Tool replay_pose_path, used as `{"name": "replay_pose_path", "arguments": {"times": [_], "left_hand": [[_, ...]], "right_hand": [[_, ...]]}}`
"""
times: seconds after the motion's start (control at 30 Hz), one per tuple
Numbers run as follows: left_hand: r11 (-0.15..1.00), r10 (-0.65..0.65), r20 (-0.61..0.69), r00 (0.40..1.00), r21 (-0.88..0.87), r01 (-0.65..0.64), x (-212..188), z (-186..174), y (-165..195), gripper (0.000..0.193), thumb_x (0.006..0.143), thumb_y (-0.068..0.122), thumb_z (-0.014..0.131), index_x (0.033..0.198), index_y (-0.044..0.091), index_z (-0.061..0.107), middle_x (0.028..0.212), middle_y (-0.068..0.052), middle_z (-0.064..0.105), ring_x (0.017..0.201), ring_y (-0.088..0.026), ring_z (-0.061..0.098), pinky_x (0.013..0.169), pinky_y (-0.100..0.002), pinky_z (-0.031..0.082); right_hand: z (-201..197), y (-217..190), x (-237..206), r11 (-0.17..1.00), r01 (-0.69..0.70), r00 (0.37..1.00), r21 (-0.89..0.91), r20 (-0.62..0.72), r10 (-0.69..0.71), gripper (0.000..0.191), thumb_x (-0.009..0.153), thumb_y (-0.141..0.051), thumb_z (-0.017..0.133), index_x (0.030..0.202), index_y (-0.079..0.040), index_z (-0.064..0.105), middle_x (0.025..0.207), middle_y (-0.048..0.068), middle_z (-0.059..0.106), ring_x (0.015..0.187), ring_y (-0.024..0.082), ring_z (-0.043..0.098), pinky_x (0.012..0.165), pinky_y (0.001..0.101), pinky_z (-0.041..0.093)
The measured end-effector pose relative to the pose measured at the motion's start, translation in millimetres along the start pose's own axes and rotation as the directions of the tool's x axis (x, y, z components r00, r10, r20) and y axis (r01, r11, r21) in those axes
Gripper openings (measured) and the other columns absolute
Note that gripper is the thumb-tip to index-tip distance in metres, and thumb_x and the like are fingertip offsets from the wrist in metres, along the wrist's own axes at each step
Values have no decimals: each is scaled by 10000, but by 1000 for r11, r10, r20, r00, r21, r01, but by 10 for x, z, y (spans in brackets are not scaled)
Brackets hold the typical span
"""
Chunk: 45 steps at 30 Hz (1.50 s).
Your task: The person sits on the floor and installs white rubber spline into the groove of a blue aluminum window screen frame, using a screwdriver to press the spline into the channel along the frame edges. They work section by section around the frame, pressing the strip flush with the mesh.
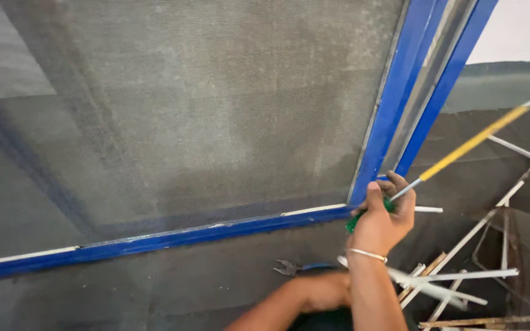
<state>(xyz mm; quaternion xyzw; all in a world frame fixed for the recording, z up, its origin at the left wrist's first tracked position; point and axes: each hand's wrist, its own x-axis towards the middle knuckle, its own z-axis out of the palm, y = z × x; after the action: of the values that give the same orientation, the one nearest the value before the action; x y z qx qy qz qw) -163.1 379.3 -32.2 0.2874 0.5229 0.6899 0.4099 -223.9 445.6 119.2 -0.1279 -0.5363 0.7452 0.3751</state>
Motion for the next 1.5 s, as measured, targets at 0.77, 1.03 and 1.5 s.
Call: {"name": "replay_pose_path", "arguments": {"times": [0.77, 1.03, 1.5], "left_hand": [[888, 263, -907, 331, 93, -450, -1403, -430, 1396, 312, 890, 137, 736, 1186, 84, 651, 1087, -12, 667, 1025, -140, 644, 914, -320, 520], [609, 274, -958, 88, 102, -786, -1282, -760, 2140, 77, 995, 167, 651, 1030, 116, 604, 878, 2, 556, 766, -123, 538, 689, -317, 466], [909, 401, -806, 436, 288, -302, -972, -557, 1685, 154, 933, 236, 740, 940, 100, 668, 772, 43, 571, 694, -56, 526, 621, -232, 438]], "right_hand": [[237, 263, -794, 502, -839, 369, -209, 459, 808, 363, 939, -438, 620, 1131, -133, 665, 1034, 26, 705, 901, 209, 660, 773, 412, 531], [73, 159, -745, 202, 649, 237, -734, 447, 863, 638, 779, -539, 788, 1311, -207, 666, 1312, 92, 686, 1221, 310, 647, 1024, 434, 513], [-247, 726, -693, -105, 813, 317, -572, 284, 905, 436, 792, -318, 753, 1192, -144, 756, 1246, 124, 720, 1198, 307, 683, 1022, 462, 523]]}}
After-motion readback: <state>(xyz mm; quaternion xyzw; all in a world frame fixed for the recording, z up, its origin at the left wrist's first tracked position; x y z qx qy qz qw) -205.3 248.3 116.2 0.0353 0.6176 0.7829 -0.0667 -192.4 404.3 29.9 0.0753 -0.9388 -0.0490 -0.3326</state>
